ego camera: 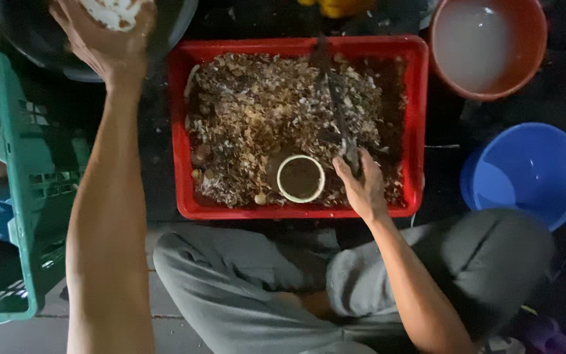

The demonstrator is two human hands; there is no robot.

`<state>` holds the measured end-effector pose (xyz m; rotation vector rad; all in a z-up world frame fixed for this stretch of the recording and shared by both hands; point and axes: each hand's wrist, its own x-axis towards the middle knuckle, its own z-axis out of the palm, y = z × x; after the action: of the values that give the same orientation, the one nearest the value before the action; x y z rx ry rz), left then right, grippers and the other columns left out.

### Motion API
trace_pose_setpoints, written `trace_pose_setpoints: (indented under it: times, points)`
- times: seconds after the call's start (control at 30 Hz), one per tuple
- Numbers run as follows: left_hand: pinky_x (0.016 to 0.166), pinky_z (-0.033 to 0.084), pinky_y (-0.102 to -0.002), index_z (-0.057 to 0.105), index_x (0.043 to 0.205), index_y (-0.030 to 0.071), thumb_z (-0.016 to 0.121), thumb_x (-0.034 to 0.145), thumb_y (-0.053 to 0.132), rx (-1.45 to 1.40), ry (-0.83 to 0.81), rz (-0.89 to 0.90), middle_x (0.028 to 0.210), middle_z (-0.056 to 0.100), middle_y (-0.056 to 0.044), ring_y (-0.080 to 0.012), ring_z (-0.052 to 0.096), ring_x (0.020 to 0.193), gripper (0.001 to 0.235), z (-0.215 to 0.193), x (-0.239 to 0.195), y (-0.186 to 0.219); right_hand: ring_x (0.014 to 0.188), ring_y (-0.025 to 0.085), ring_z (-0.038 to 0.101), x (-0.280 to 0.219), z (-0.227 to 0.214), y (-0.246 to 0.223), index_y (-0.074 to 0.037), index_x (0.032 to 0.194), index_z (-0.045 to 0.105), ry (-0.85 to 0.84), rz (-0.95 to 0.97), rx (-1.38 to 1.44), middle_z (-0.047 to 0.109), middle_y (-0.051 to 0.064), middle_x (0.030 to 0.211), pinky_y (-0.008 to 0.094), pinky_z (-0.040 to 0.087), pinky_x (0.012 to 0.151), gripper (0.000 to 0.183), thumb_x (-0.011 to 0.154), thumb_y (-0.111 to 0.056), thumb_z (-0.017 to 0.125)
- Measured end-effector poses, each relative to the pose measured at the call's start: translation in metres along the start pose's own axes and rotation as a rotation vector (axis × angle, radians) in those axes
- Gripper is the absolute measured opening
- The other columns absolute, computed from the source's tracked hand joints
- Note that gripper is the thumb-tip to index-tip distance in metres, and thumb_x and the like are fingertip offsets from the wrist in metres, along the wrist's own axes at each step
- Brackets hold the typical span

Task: The person sits cross-legged on the floor and uses a knife to peel the husk off a coconut over a red tray filled with debris. They rotate the coconut and scrape away the fibrous outer layer, then place the peeled coconut into a metal bowl.

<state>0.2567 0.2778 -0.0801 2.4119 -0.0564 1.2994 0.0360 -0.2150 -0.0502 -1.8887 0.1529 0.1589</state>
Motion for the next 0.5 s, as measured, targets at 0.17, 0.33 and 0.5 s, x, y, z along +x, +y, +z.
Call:
trace_pose_setpoints:
  times: [0.17, 0.33, 0.5]
  points:
    - [0.111, 0.055, -0.051, 0.038, 0.155, 0.01, 0.071, 0.101, 0.058, -1.422, -0.356, -0.641, 0.144, 0.05, -0.014, -0.0282, 0.057, 0.133, 0.08, -0.059, 0.003, 0.136, 0.083, 0.01, 0.055, 0.003, -0.003, -0.006, -0.007, 0.111, 0.062, -0.037, 0.017, 0.167, 0.06, 0.0, 0.091, 0.029, 0.049, 0.073, 0.029, 0.104, -0.034, 0.069]
    - [0.103, 0.055, -0.059, 0.045, 0.143, 0.009, 0.078, 0.079, 0.057, -1.45, -0.797, -1.061, 0.138, 0.055, -0.019, -0.0336, 0.061, 0.128, 0.086, -0.125, -0.026, 0.276, 0.081, 0.012, 0.064, -0.003, -0.006, -0.013, -0.008, 0.111, 0.064, -0.04, 0.022, -0.037, 0.069, 0.003, 0.092, 0.032, 0.053, 0.072, 0.032, 0.1, -0.037, 0.069]
    - [0.1, 0.047, -0.06, 0.048, 0.144, 0.005, 0.093, 0.053, 0.054, -0.156, -1.022, -0.102, 0.126, 0.06, -0.021, -0.0352, 0.066, 0.11, 0.112, -0.14, -0.061, 0.346, 0.083, 0.023, 0.056, -0.012, -0.013, -0.014, -0.003, 0.124, 0.06, 0.028, -0.082, -0.062, 0.058, 0.018, 0.096, 0.041, 0.049, 0.073, 0.04, 0.102, -0.033, 0.073]
